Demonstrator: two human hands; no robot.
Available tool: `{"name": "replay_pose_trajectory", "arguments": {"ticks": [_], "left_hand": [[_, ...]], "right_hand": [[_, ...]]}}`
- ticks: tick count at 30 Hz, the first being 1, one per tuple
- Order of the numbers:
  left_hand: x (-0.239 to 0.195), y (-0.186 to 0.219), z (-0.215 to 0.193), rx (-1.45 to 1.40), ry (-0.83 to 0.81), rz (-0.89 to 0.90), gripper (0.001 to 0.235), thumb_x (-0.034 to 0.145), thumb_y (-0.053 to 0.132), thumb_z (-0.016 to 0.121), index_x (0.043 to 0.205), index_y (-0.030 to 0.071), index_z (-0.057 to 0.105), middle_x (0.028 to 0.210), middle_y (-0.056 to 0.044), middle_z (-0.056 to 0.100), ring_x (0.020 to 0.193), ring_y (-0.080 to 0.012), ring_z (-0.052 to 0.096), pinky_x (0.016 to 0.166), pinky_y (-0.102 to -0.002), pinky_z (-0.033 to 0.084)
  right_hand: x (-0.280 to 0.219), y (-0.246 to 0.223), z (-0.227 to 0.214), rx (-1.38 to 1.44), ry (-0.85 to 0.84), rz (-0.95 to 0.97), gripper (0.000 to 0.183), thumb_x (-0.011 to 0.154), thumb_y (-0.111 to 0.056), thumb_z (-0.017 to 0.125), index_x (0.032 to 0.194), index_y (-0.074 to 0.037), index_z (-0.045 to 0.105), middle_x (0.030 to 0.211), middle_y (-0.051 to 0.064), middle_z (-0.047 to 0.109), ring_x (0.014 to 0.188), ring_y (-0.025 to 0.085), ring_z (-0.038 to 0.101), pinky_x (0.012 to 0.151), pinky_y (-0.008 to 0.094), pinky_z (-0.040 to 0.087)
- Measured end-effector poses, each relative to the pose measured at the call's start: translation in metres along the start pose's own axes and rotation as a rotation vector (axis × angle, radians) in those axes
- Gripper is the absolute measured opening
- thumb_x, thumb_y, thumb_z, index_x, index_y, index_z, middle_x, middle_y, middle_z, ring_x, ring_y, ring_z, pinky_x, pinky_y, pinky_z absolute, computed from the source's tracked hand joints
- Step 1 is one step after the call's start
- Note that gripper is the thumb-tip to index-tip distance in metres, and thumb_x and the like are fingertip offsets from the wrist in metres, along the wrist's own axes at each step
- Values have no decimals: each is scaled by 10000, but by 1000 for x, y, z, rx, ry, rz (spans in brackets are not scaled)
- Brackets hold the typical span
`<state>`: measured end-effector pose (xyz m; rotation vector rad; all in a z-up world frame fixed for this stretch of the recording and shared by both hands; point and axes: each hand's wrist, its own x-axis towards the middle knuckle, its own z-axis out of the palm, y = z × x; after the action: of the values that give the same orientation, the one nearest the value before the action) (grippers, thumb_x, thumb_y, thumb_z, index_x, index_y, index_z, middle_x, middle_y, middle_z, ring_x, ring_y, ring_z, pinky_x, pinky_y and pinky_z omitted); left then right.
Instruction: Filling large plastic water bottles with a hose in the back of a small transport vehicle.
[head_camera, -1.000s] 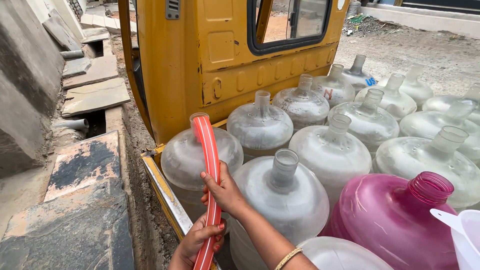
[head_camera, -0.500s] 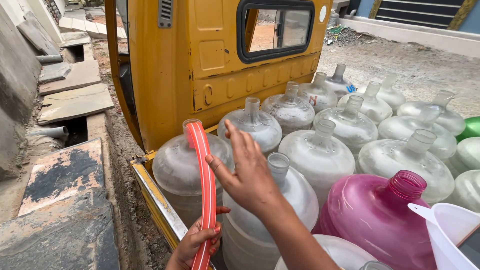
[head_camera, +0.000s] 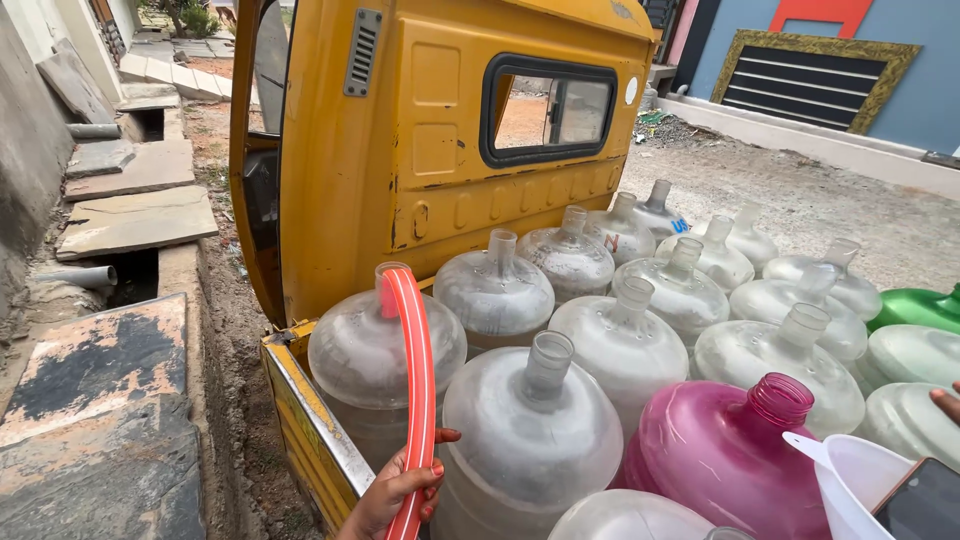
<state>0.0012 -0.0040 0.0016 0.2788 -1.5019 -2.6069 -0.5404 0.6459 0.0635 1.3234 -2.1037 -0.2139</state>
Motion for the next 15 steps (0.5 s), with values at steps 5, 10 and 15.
{"name": "replay_pose_trajectory", "arguments": {"ticks": [5,10,15], "left_hand": [[11,-15,-15,-32,-56,30,666,866,157,674,1482,33,456,603,3,455,451,-117,507,451,-263,459],[20,-23,-31,-57,-145,32,745,853,129,662,1521,32,346,651,-9,515,479,-124,567,473,-279,500],[24,-31,-40,-69,-142,44,756,864,129,671,1530,6,336,636,-11,502,476,-122,567,473,-267,499]], "right_hand": [[-92,39,119,-147,67,-262,647,868,-701,459,1347,-285,586,1418,156,604,1413,380,504,1174,605,431],[-109,11,139,-196,117,-296,523,910,-691,394,1335,-431,555,1352,-33,616,1357,241,508,1180,802,367],[-122,39,196,-156,90,-400,436,944,-570,477,1303,-373,628,1242,-54,676,1305,245,570,1134,814,430]]}}
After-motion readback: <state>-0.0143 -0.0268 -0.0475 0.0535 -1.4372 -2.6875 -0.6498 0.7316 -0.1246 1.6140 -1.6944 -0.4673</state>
